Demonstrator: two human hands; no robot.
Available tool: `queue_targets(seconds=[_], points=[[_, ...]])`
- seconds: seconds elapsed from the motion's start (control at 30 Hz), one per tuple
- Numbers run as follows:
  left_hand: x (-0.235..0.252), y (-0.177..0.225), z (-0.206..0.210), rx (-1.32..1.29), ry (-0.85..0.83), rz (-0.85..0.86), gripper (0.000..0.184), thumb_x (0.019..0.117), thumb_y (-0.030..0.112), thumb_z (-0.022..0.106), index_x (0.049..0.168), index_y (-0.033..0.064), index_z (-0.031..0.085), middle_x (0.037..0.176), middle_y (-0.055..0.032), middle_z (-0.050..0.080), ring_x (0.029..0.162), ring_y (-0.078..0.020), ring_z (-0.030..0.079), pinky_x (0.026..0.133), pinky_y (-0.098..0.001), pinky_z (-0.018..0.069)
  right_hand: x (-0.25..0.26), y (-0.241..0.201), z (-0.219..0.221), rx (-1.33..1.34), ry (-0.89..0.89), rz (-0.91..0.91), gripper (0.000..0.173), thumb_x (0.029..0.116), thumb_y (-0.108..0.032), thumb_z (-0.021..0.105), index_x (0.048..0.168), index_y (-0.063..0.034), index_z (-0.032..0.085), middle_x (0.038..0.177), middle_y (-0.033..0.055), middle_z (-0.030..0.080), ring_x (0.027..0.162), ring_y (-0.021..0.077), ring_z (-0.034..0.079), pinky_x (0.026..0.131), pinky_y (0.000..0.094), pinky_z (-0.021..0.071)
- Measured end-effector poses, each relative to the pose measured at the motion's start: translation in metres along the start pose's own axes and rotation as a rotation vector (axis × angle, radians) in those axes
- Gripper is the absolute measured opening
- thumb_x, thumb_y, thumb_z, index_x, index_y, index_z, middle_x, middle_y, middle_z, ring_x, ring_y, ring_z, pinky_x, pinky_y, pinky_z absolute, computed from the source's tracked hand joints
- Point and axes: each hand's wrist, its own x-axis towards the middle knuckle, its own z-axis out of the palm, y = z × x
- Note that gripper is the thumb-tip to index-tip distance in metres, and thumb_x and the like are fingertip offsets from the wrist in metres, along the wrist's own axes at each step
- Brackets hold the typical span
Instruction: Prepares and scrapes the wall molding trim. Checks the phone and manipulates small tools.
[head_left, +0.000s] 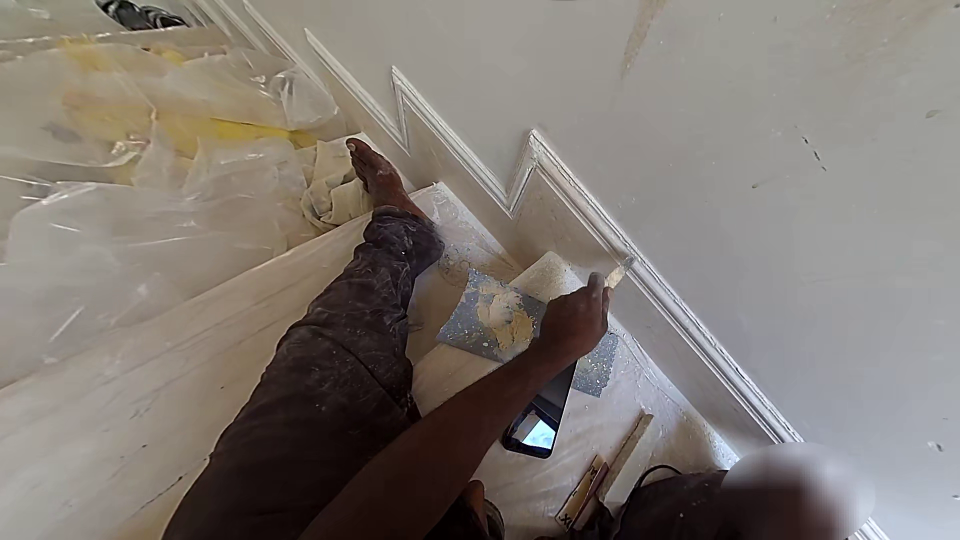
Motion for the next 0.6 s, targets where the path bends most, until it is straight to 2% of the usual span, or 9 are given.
queue_targets(seconds=[0.1, 0.17, 0.27, 0.33, 0.43, 0.5, 0.6], points=[[0.013, -0.011, -0.017, -0.072, 0.102, -0.084, 0.045, 0.1136, 0.034, 0.034, 0.136, -0.0008, 0.052, 0.096, -0.0241, 0.070, 0.092, -0.0439, 0.072, 0.079, -0.0610, 0.0565, -0.001, 0.000, 0.001, 0.006, 0.007, 0.005, 0.042, 0.0961, -0.037, 0.043, 0.069, -0.0067, 0.055, 0.061, 0.0115, 0.055, 0.059, 0.0317, 0.059, 0.054, 0.0545, 0.0424], [0.022, -0.015, -0.025, -0.032, 0.100, -0.120, 0.045, 0.1141, 0.036, 0.031, 0.137, 0.0017, 0.049, 0.095, -0.0228, 0.069, 0.093, -0.0429, 0.071, 0.079, -0.0589, 0.0560, 0.000, 0.000, 0.003, 0.010, 0.021, 0.011, 0.043, 0.0953, -0.039, 0.042, 0.068, -0.0075, 0.054, 0.060, 0.0105, 0.054, 0.058, 0.0305, 0.059, 0.053, 0.0534, 0.0421], [0.019, -0.014, -0.016, 0.006, 0.005, -0.091, 0.046, 0.1140, 0.034, 0.033, 0.140, 0.0005, 0.048, 0.099, -0.0253, 0.070, 0.097, -0.0452, 0.071, 0.081, -0.0608, 0.0561, 0.003, 0.001, 0.003, 0.010, 0.021, 0.005, 0.043, 0.0947, -0.039, 0.043, 0.068, -0.0075, 0.054, 0.059, 0.0105, 0.053, 0.057, 0.0308, 0.058, 0.053, 0.0531, 0.0417], [0.013, -0.011, -0.009, 0.035, -0.060, -0.064, 0.043, 0.1141, 0.035, 0.034, 0.138, 0.0022, 0.049, 0.099, -0.0235, 0.069, 0.096, -0.0435, 0.071, 0.081, -0.0589, 0.0563, 0.003, -0.001, 0.001, 0.007, 0.005, 0.005, 0.042, 0.0946, -0.038, 0.043, 0.068, -0.0068, 0.054, 0.060, 0.0112, 0.054, 0.058, 0.0319, 0.059, 0.053, 0.0536, 0.0418], [0.016, -0.020, -0.014, 0.005, 0.015, -0.034, 0.043, 0.1136, 0.034, 0.036, 0.136, 0.0006, 0.052, 0.101, -0.0243, 0.070, 0.096, -0.0444, 0.071, 0.081, -0.0604, 0.0561, 0.001, 0.000, 0.002, 0.012, 0.002, 0.008, 0.040, 0.0949, -0.036, 0.044, 0.069, -0.0069, 0.055, 0.060, 0.0112, 0.054, 0.058, 0.0312, 0.059, 0.054, 0.0535, 0.0420], [0.024, -0.027, -0.023, -0.026, 0.078, -0.071, 0.045, 0.1139, 0.034, 0.034, 0.138, -0.0009, 0.050, 0.100, -0.0259, 0.069, 0.097, -0.0455, 0.071, 0.082, -0.0614, 0.0554, 0.001, 0.001, 0.003, 0.019, 0.018, 0.008, 0.041, 0.0955, -0.036, 0.044, 0.069, -0.0073, 0.055, 0.060, 0.0107, 0.054, 0.058, 0.0309, 0.059, 0.054, 0.0532, 0.0421], [0.028, -0.029, -0.025, 0.057, 0.023, -0.033, 0.043, 0.1139, 0.034, 0.035, 0.137, 0.0008, 0.050, 0.101, -0.0245, 0.069, 0.097, -0.0446, 0.071, 0.082, -0.0607, 0.0557, 0.001, 0.002, 0.003, 0.015, 0.015, 0.018, 0.043, 0.0953, -0.038, 0.043, 0.068, -0.0073, 0.054, 0.061, 0.0107, 0.054, 0.059, 0.0309, 0.059, 0.054, 0.0531, 0.0424]])
